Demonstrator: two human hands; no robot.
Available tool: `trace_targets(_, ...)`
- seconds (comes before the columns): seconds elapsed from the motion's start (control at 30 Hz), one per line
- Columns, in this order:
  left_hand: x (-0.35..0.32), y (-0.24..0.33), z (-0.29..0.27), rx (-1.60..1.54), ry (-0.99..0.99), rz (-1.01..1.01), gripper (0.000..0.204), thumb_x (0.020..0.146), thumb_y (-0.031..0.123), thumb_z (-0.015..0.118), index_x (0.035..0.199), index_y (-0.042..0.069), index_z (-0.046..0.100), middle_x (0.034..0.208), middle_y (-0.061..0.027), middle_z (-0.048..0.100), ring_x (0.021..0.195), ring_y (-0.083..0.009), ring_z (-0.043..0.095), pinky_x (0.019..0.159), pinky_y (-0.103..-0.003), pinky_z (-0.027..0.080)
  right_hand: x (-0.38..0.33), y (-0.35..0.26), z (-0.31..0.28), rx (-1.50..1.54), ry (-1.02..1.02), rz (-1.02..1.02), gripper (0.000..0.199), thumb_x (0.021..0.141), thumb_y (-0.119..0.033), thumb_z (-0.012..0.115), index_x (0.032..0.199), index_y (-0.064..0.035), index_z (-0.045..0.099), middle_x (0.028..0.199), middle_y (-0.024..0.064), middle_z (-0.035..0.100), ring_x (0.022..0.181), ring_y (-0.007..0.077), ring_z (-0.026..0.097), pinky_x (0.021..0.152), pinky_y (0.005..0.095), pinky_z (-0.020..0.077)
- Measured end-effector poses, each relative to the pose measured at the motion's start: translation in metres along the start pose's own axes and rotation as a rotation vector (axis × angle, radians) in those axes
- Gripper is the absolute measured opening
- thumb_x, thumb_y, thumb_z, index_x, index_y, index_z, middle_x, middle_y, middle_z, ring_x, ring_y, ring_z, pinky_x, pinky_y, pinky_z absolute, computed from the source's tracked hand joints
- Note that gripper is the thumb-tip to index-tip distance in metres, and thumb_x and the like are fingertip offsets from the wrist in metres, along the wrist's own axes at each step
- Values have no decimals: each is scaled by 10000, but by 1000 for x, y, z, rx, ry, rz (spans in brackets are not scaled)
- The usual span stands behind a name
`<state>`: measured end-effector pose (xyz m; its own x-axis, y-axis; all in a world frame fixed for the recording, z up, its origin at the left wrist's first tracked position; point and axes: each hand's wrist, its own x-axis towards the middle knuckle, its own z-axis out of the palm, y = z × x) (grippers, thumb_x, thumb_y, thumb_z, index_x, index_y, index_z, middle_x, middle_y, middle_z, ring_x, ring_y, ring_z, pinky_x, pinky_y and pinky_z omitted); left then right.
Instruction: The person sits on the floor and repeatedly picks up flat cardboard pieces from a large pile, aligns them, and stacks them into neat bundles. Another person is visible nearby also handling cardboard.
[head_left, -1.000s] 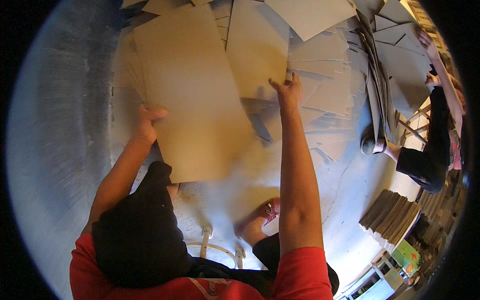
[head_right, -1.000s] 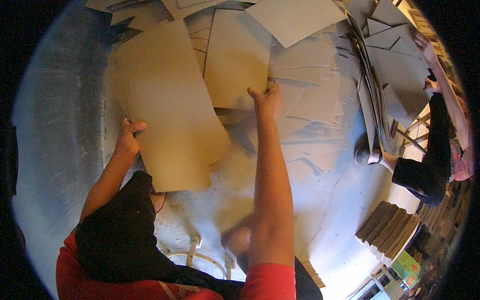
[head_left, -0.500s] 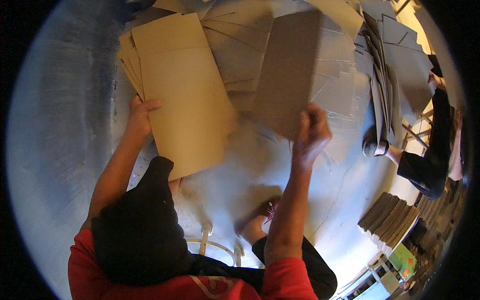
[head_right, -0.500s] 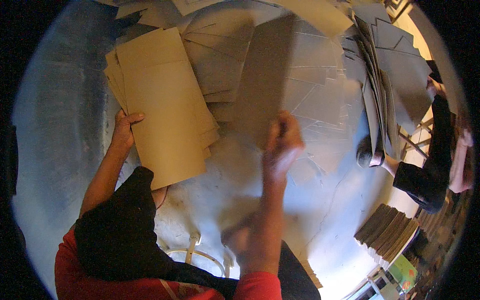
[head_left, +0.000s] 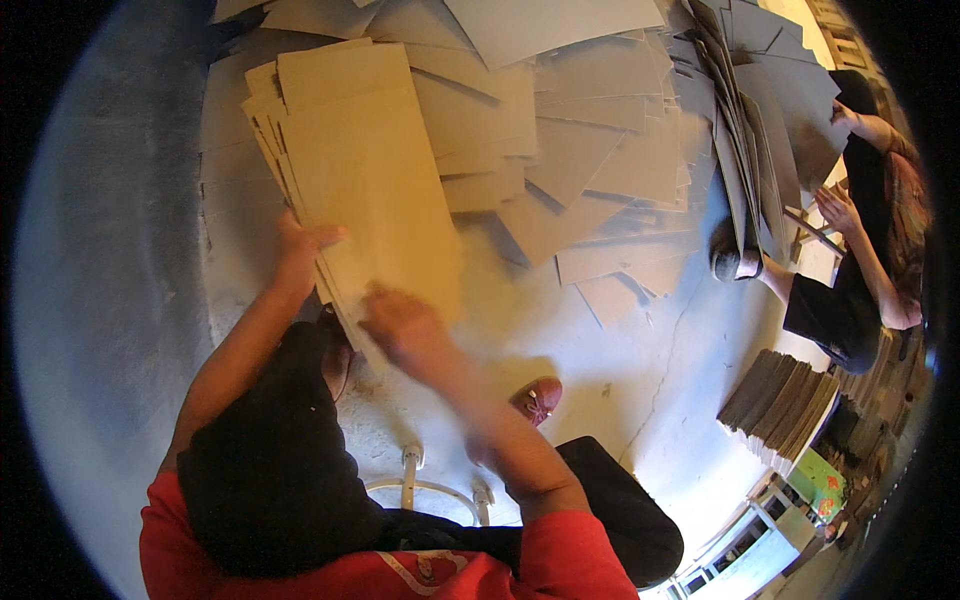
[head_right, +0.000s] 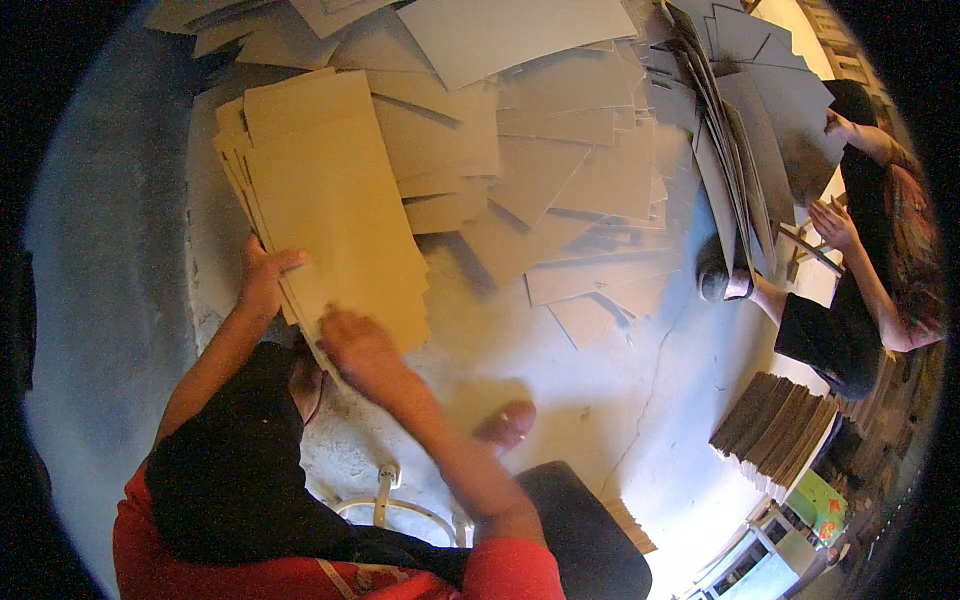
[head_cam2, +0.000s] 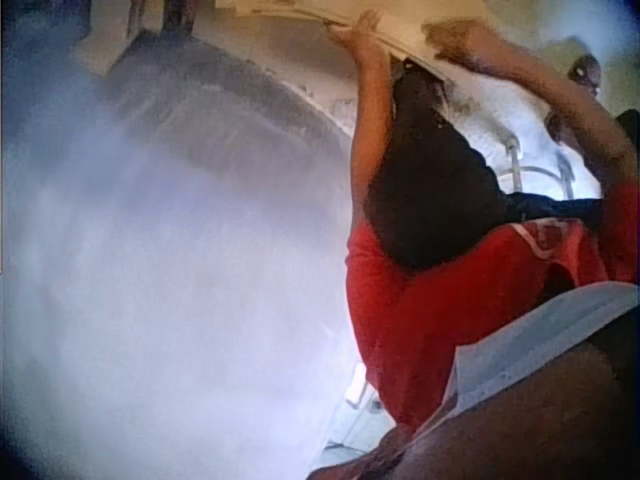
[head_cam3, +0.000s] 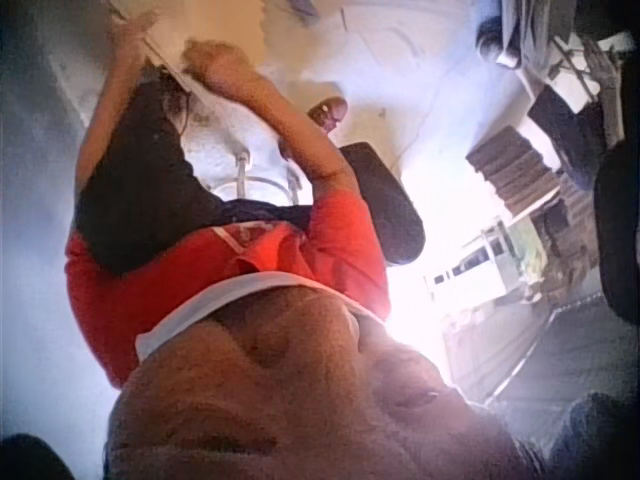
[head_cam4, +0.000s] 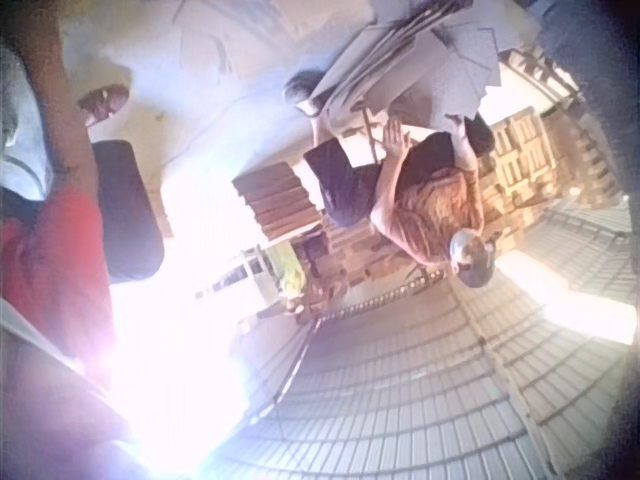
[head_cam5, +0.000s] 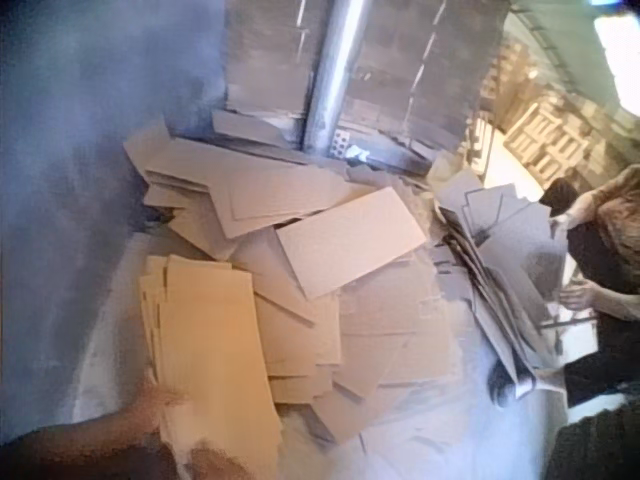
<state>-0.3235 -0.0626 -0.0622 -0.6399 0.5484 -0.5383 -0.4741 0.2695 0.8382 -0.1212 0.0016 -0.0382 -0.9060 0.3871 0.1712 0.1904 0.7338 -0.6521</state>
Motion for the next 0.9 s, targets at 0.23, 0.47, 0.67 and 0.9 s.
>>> trace_targets(0.23, 7, -11, -23, -34, -49, 5, 518, 661, 47, 723, 1128, -6, 504, 998, -124, 602, 891, -251, 624, 789, -387, 523, -38, 184, -117, 793, 1241, 1324, 507, 853, -215, 670, 1264, -1, 465, 1194, 172, 535, 1048, 253, 535, 820, 393, 468)
trace_targets(0.47, 0, -12, -13, -75, 6, 43, 401, 638, 13, 721, 1011, -13, 575, 910, -82, 628, 806, -210, 634, 753, -335, 520, -26, 240, -101, 1069, 754, 1108, 279, 869, -188, 634, 1085, -24, 570, 1002, 115, 633, 850, 235, 622, 696, 397, 533)
trace_targets(0.67, 2, -20, -18, -31, 92, 54, 396, 654, 7, 711, 1024, -7, 569, 929, -79, 622, 829, -208, 627, 763, -332, 516, -13, 230, -79, 924, 870, 1058, 298, 858, -147, 635, 1129, -35, 578, 952, 82, 630, 800, 196, 609, 606, 317, 531)
trace_targets(0.9, 1, -15, -22, 31, -13, 35, 355, 683, -8, 681, 1025, -13, 585, 935, -67, 628, 839, -189, 629, 767, -304, 511, -174, 294, -98, 734, 1533, 1551, 272, 824, -291, 693, 909, -77, 548, 799, 73, 586, 649, 202, 540, 569, 367, 459)
